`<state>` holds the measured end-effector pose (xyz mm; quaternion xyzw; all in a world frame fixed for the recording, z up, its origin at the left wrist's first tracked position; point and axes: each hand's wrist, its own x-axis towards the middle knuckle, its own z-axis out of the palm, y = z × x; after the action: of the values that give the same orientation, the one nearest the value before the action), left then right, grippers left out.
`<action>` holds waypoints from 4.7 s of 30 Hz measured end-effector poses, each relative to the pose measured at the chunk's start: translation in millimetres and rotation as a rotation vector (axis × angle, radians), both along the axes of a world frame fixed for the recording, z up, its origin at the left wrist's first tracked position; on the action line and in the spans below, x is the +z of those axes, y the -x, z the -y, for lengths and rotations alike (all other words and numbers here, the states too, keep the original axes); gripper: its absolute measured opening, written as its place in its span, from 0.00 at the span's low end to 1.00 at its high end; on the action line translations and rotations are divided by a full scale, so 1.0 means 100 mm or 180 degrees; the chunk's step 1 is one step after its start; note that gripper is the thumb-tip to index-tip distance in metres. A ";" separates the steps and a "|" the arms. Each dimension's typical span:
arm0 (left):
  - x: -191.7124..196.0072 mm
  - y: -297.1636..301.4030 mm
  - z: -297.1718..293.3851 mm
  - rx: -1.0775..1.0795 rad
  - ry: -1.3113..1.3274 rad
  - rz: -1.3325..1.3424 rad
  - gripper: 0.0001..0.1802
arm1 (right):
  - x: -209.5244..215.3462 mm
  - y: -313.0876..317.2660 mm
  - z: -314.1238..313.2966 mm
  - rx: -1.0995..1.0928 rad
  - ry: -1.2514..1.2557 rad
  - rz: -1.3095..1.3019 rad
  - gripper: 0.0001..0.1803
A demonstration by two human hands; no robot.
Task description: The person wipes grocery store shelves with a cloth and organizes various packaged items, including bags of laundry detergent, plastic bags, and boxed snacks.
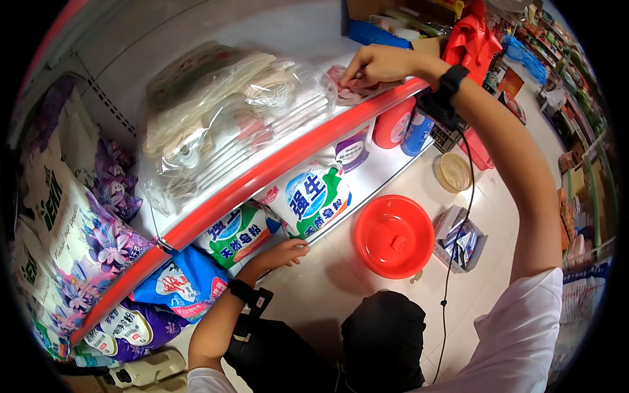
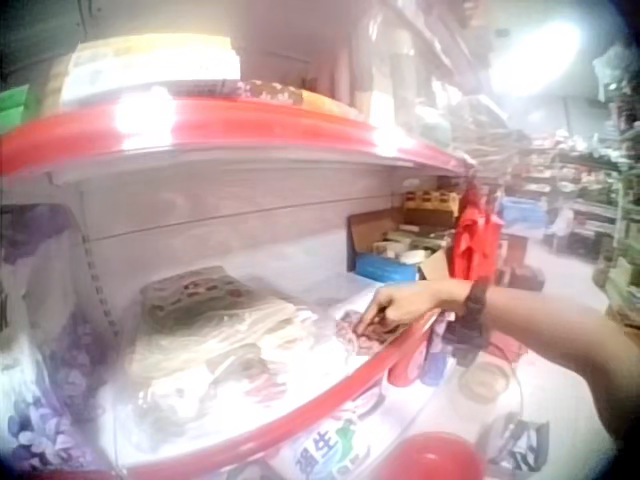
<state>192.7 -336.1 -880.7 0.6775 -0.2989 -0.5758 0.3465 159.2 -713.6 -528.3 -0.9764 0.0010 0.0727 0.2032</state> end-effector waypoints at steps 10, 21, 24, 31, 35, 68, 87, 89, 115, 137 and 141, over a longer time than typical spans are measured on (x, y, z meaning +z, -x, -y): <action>-0.01 -0.01 0.02 0.0024 0.0054 0.0029 0.38 | 0.27 0.34 0.78 -0.1842 -0.1569 0.1554 0.17; -0.08 -0.02 0.03 -0.0024 -0.0035 -0.0026 0.44 | -0.37 -0.98 1.13 -0.1843 -0.0604 0.1523 0.18; -0.06 -0.03 0.00 0.0052 -0.0025 -0.0057 0.44 | -0.53 -1.20 0.98 -0.1181 -0.2125 0.0741 0.22; -0.03 0.00 0.09 -0.0002 0.0043 -0.0095 0.44 | -0.45 -1.58 0.48 -0.1338 0.0246 0.0546 0.17; -0.11 -0.02 0.08 -0.0151 0.0015 -0.0129 0.44 | -0.50 -1.57 0.17 -0.0919 0.0080 0.0730 0.17; -0.15 -0.02 0.10 -0.0084 0.0026 -0.0133 0.41 | -0.08 -0.13 0.09 0.0733 0.0008 -0.0282 0.23; -0.07 -0.03 0.09 -0.0049 -0.0033 0.0030 0.39 | -0.10 0.17 0.35 -0.0487 0.1479 0.0490 0.18; -0.12 -0.02 0.04 0.0042 -0.0052 0.0082 0.38 | -0.08 0.16 0.10 -0.0414 0.0416 0.0545 0.19; -0.07 0.06 0.24 -0.0227 0.0158 0.0277 0.40 | 0.46 0.17 -2.17 0.0594 -0.1938 0.3682 0.38; 0.60 0.01 -0.21 -0.0660 0.1899 0.0365 0.36 | -1.44 1.19 -2.91 0.0158 -0.3789 -0.0508 0.20; 0.23 0.02 0.07 0.0001 -0.0072 0.0206 0.35 | -1.47 1.41 -2.65 0.0027 -0.3881 -0.1527 0.23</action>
<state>191.2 -342.6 -857.4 0.6997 -0.3034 -0.5569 0.3291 18.0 -448.4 -675.3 -0.6428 0.0010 0.2769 0.7143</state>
